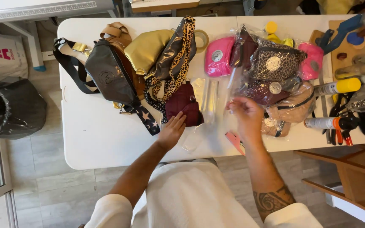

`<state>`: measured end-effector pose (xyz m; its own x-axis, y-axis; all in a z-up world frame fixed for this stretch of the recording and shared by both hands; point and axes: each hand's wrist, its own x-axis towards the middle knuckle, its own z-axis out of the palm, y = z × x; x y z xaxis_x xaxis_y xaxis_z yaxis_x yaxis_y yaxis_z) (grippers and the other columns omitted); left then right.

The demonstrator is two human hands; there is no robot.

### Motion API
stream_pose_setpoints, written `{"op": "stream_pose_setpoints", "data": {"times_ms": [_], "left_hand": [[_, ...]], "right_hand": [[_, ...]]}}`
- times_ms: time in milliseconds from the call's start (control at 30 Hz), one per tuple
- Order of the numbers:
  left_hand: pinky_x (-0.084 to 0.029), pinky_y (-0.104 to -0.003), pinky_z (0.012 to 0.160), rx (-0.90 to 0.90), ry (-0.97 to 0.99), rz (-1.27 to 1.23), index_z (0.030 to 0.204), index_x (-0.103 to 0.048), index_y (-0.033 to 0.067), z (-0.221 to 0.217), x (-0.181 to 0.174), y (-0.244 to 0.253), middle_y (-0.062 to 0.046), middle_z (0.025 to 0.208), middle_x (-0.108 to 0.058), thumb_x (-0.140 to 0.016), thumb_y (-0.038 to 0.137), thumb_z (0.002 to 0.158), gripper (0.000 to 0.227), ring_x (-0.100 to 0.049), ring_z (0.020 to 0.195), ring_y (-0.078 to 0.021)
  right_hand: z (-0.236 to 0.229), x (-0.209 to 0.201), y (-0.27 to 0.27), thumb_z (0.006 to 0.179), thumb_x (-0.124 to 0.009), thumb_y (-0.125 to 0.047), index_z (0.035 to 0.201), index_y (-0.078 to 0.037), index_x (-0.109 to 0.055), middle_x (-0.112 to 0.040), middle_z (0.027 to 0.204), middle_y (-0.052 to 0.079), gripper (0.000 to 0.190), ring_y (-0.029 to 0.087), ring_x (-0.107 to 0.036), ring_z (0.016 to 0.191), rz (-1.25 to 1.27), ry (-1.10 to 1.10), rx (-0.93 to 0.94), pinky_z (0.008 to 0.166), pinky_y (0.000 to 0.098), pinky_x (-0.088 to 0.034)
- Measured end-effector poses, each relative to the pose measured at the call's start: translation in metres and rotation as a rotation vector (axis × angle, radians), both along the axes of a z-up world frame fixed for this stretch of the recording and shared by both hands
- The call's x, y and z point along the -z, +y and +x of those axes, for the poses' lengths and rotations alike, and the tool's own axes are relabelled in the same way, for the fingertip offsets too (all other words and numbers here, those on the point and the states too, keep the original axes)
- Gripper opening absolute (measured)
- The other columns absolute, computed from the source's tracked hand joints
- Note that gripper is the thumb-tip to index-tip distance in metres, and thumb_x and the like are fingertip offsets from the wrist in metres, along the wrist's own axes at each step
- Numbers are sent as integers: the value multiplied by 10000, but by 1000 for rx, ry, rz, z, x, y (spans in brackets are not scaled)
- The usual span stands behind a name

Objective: The person seals a leopard-print bag in a clear plastic bag using a pink handheld sealer. They then retrieve a maroon bag from a shelf, attach a star-patterned strap, and place the bag into a new plastic bag. Finally, they seal the second bag with the sealer.

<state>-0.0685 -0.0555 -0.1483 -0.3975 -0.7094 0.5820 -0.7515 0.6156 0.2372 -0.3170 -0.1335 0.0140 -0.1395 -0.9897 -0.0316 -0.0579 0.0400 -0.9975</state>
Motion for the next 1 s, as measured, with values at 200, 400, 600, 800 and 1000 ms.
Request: {"op": "stream_pose_setpoints", "data": {"times_ms": [200, 400, 600, 800, 1000], "left_hand": [[-530, -478, 1008, -41, 450, 623, 1154, -709, -23, 10, -38, 66, -187, 1240, -676, -755, 55, 861, 307, -620, 1239, -395], [-600, -437, 916, -255, 1156, 978, 1242, -628, -26, 23, -96, 89, -181, 1132, -695, -812, 108, 872, 434, -688, 1126, -350], [-637, -388, 796, -477, 1283, 880, 1131, -727, -59, 46, -108, 73, -194, 973, -755, -651, 23, 968, 197, -745, 930, -277], [-609, -341, 712, -535, 1188, 791, 1001, -794, 41, 76, -111, 61, -138, 904, -760, -654, 107, 966, 158, -737, 842, -224], [-627, -342, 754, -403, 1272, 947, 1106, -768, 2, 84, -114, 71, -126, 834, -734, -609, -32, 948, 227, -714, 751, -199]], "right_hand": [[75, 57, 70, 796, -836, -86, 971, -136, -768, -754, 812, 24, 194, 199, -736, 749, -272, 617, -275, 718, 307, -585], [137, 81, 114, 831, -774, -100, 1008, -167, -721, -688, 864, 11, 196, 219, -700, 800, -480, 746, -382, 746, 329, -575], [176, 13, 116, 800, -812, -28, 983, -81, -751, -710, 792, 79, 200, 242, -726, 693, -335, 509, -402, 586, 333, -607], [176, 26, 105, 798, -868, -59, 1004, -58, -777, -755, 830, 67, 226, 209, -749, 735, -169, 314, -370, 599, 284, -618], [174, 32, 113, 842, -847, -118, 1015, -50, -738, -726, 886, 65, 215, 203, -733, 808, -121, 229, -402, 652, 307, -607]]}}
